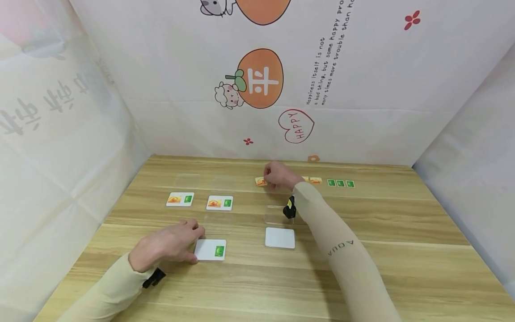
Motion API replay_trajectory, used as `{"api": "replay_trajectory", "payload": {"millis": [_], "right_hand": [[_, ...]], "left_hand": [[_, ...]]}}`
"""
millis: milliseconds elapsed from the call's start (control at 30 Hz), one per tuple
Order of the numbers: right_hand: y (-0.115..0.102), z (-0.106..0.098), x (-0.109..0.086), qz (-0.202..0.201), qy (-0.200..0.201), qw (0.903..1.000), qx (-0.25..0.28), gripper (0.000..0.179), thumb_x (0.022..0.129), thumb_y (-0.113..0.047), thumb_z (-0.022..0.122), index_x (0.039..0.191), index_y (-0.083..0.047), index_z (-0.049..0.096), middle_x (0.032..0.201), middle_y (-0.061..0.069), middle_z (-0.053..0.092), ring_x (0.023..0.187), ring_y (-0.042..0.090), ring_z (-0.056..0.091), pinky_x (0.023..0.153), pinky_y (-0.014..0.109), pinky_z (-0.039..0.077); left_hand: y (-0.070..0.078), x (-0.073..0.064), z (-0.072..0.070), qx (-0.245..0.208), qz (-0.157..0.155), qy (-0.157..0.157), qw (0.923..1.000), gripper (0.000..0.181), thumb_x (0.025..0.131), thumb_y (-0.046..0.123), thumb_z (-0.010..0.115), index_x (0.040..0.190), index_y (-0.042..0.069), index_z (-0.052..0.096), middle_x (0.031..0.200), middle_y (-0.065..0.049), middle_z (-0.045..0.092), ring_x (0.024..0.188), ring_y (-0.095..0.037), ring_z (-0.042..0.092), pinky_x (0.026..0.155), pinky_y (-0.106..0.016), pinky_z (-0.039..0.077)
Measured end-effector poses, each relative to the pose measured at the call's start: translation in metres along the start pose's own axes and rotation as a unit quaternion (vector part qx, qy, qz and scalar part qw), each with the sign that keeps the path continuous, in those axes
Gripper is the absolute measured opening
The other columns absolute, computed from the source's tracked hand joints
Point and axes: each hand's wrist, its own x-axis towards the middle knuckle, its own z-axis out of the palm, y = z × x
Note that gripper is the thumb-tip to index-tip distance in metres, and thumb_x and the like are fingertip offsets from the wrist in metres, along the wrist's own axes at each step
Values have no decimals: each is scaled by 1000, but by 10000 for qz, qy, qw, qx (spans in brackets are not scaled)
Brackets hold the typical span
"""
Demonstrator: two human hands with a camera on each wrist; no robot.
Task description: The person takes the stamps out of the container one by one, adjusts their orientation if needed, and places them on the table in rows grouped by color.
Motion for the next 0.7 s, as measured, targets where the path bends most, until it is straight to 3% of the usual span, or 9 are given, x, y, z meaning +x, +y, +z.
{"api": "replay_trajectory", "payload": {"millis": [367, 700], "right_hand": [[6, -6, 4, 153, 39, 9998, -79, 11, 95, -11, 56, 98, -2, 62, 91, 16, 64, 71, 22, 63, 65, 36, 54], [19, -12, 7, 241, 39, 9997, -97, 10, 93, -10, 57, 95, -2, 62, 77, 8, 59, 61, 18, 57, 55, 31, 49]], "left_hand": [[0, -2, -1, 43, -14, 49, 10000, 58, 75, 39, 85, 121, 13, 61, 113, -7, 58, 91, -18, 52, 82, -38, 50], [1, -3, -1, 80, -1, 78, 9999, 58, 75, 39, 85, 121, 13, 61, 114, -8, 58, 92, -19, 53, 84, -38, 50]]}}
